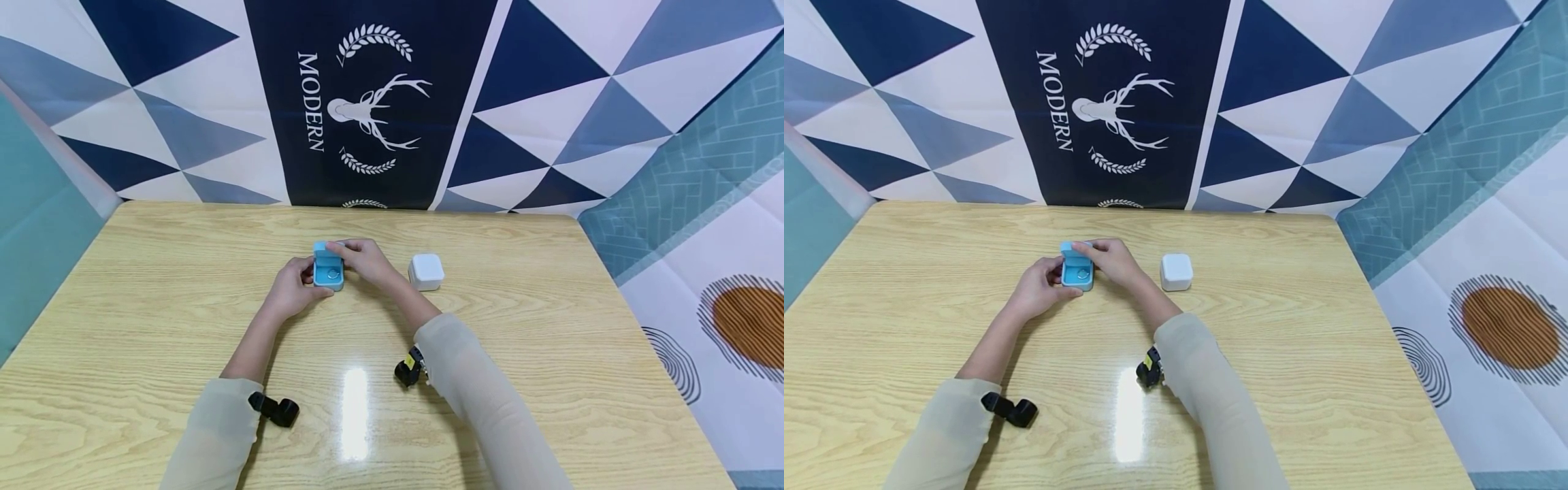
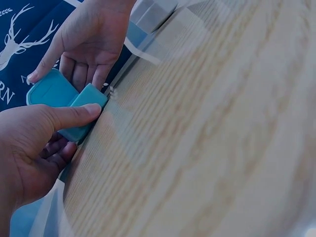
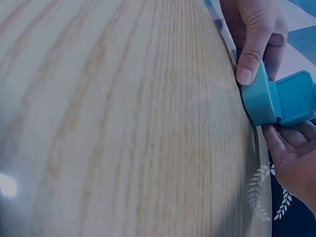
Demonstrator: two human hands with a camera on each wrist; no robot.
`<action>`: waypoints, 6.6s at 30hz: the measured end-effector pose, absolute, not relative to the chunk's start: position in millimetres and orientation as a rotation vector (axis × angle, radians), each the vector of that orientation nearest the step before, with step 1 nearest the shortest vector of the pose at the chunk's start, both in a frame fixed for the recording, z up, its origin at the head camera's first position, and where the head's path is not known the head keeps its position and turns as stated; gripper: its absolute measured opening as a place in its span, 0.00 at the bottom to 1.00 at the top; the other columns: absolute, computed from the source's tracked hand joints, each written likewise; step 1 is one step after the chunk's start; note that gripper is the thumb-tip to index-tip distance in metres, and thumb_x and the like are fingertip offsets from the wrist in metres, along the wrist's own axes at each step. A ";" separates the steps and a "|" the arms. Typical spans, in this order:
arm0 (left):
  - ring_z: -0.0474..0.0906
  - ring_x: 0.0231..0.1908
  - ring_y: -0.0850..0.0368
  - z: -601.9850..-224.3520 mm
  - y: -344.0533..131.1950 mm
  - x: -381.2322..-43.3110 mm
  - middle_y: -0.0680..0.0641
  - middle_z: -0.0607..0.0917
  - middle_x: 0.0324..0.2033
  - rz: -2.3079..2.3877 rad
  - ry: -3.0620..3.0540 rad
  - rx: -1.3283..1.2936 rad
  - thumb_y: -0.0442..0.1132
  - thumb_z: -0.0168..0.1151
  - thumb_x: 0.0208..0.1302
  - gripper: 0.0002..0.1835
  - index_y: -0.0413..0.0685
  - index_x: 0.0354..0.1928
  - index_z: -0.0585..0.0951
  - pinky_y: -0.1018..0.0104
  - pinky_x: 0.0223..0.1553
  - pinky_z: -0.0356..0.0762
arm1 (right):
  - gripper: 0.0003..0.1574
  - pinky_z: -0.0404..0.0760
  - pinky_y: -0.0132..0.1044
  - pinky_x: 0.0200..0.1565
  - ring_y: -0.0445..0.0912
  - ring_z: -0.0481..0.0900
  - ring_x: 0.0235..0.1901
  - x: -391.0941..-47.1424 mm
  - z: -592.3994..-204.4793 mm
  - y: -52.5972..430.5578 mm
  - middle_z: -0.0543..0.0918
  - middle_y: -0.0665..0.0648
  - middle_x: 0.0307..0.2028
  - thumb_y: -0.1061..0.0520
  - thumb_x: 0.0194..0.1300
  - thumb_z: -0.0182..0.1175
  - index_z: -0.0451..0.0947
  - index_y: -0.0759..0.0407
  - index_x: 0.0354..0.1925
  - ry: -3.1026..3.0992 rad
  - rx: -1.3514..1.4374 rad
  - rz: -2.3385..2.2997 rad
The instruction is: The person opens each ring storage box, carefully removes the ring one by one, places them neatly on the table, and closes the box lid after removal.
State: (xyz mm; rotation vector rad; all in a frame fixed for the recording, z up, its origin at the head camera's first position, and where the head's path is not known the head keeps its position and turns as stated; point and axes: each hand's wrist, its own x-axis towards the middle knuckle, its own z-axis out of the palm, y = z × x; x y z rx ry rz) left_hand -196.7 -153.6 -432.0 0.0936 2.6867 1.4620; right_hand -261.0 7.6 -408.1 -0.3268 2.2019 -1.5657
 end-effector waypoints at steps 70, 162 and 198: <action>0.67 0.42 0.51 -432.7 -153.8 -194.8 0.42 0.70 0.45 1.539 2.610 0.035 0.43 0.69 0.46 0.40 0.44 0.62 0.63 0.63 0.43 0.66 | 0.22 0.78 0.42 0.36 0.53 0.80 0.36 -244.0 -396.4 35.1 0.82 0.52 0.38 0.40 0.54 0.58 0.79 0.51 0.42 2.447 -0.367 -1.656; 0.67 0.42 0.52 -437.0 -155.4 -195.9 0.43 0.70 0.47 1.608 2.597 0.044 0.43 0.69 0.44 0.40 0.45 0.61 0.64 0.63 0.44 0.68 | 0.12 0.74 0.33 0.33 0.38 0.75 0.28 -247.0 -391.1 -4.6 0.82 0.45 0.32 0.50 0.60 0.52 0.81 0.49 0.37 2.737 -0.922 -0.292; 0.68 0.44 0.51 -433.1 -153.2 -194.1 0.40 0.69 0.50 1.573 2.619 0.027 0.41 0.68 0.46 0.41 0.40 0.62 0.61 0.61 0.46 0.69 | 0.10 0.60 0.27 0.16 0.36 0.63 0.12 -239.5 -390.3 11.8 0.70 0.45 0.12 0.50 0.56 0.54 0.77 0.52 0.34 2.701 -1.001 -0.566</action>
